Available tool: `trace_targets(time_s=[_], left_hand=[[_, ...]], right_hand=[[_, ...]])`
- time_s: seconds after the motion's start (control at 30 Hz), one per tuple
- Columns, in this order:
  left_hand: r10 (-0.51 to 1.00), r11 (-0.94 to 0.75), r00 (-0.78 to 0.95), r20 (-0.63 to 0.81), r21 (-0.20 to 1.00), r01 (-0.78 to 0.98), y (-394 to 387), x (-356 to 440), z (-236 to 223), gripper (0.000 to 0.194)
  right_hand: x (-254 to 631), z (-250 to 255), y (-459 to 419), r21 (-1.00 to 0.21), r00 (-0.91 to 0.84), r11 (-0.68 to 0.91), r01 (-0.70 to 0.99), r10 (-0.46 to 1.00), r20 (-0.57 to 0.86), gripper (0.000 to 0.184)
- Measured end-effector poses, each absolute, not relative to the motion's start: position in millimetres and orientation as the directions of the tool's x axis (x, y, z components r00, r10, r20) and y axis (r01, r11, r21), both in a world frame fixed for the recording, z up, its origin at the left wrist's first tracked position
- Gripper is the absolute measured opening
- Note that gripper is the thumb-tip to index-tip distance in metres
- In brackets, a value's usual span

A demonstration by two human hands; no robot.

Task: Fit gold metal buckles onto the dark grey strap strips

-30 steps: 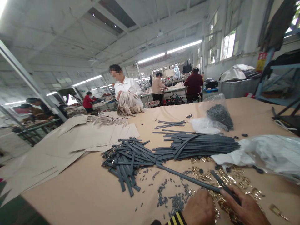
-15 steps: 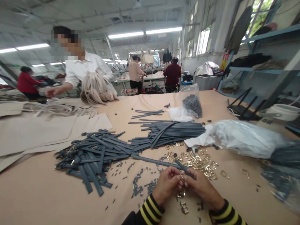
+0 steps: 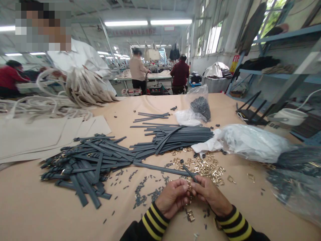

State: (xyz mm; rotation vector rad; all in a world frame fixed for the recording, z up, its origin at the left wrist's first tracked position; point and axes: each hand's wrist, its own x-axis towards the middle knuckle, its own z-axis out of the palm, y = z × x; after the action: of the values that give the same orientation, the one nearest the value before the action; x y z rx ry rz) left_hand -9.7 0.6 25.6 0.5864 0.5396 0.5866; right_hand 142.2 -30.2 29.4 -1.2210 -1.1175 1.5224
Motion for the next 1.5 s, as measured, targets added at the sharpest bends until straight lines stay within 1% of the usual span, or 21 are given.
trace_targets(time_s=[0.07,0.13,0.27,0.3,0.37,0.5,0.57,0.63,0.7,0.8,0.87,0.97,1.03,1.1,1.2,1.37,1.5], left_hand=[[0.641,0.682,0.711,-0.289,0.640,-0.354,0,-10,25,0.017],[0.642,0.683,0.709,-0.291,0.638,-0.356,-1,-10,25,0.020],[0.654,0.675,0.691,-0.309,0.651,-0.347,-1,-11,24,0.020],[0.666,0.663,0.678,-0.311,0.662,-0.348,-1,-10,24,0.021],[0.701,0.627,0.642,-0.310,0.698,-0.347,-1,-10,25,0.022],[0.770,0.533,0.570,-0.286,0.779,-0.330,0,-8,25,0.023],[0.802,0.443,0.555,-0.220,0.843,-0.305,2,-9,23,0.023],[0.828,0.300,0.548,-0.120,0.920,-0.251,4,-9,20,0.022],[0.848,0.145,0.530,-0.030,0.974,-0.177,5,-9,19,0.021],[0.879,-0.029,0.473,0.064,0.996,-0.080,4,-9,21,0.017],[0.888,-0.077,0.451,0.089,0.996,-0.046,3,-8,22,0.015],[0.892,-0.105,0.440,0.098,0.994,-0.009,2,-8,25,0.013],[0.885,-0.117,0.456,0.098,0.993,0.013,1,-8,28,0.014],[0.860,-0.056,0.508,0.047,0.998,0.001,-1,-8,31,0.016],[0.820,0.108,0.569,-0.064,0.993,-0.043,-3,-6,31,0.015],[0.828,0.171,0.543,-0.138,0.985,-0.010,-2,-4,21,0.019],[0.833,0.212,0.520,-0.190,0.977,0.017,2,-6,17,0.021]], right_hand=[[142,31,-30,-0.980,-0.154,-0.194,-0.041,0.971,-0.185,0.028],[143,32,-30,-0.991,-0.150,-0.130,0.040,0.979,-0.134,0.026],[145,33,-30,-0.955,-0.097,0.013,0.298,0.995,-0.017,0.019],[145,33,-30,-0.941,-0.086,0.028,0.336,0.996,-0.001,0.018],[145,34,-30,-0.932,-0.076,0.037,0.360,0.997,0.010,0.017],[143,34,-29,-0.961,-0.042,-0.009,0.278,0.999,-0.022,0.017],[143,33,-29,-0.979,-0.031,-0.077,0.190,0.996,-0.084,0.022],[143,32,-30,-0.985,-0.087,-0.148,0.093,0.984,-0.157,0.029],[143,32,-30,-0.979,-0.193,-0.202,-0.005,0.961,-0.197,0.033],[142,31,-31,-0.960,-0.285,-0.248,-0.133,0.937,-0.203,0.033],[142,30,-32,-0.947,-0.283,-0.263,-0.187,0.937,-0.204,0.032],[143,27,-32,-0.944,-0.256,-0.261,-0.201,0.944,-0.206,0.031],[144,25,-31,-0.960,-0.233,-0.230,-0.159,0.954,-0.190,0.031],[144,25,-31,-0.980,-0.209,-0.185,-0.074,0.964,-0.166,0.030],[142,28,-32,-0.986,-0.192,-0.136,0.093,0.970,-0.151,0.028],[140,34,-33,-0.949,-0.140,-0.052,0.310,0.985,-0.099,0.023],[141,37,-34,-0.916,-0.124,0.012,0.401,0.991,-0.041,0.016]])
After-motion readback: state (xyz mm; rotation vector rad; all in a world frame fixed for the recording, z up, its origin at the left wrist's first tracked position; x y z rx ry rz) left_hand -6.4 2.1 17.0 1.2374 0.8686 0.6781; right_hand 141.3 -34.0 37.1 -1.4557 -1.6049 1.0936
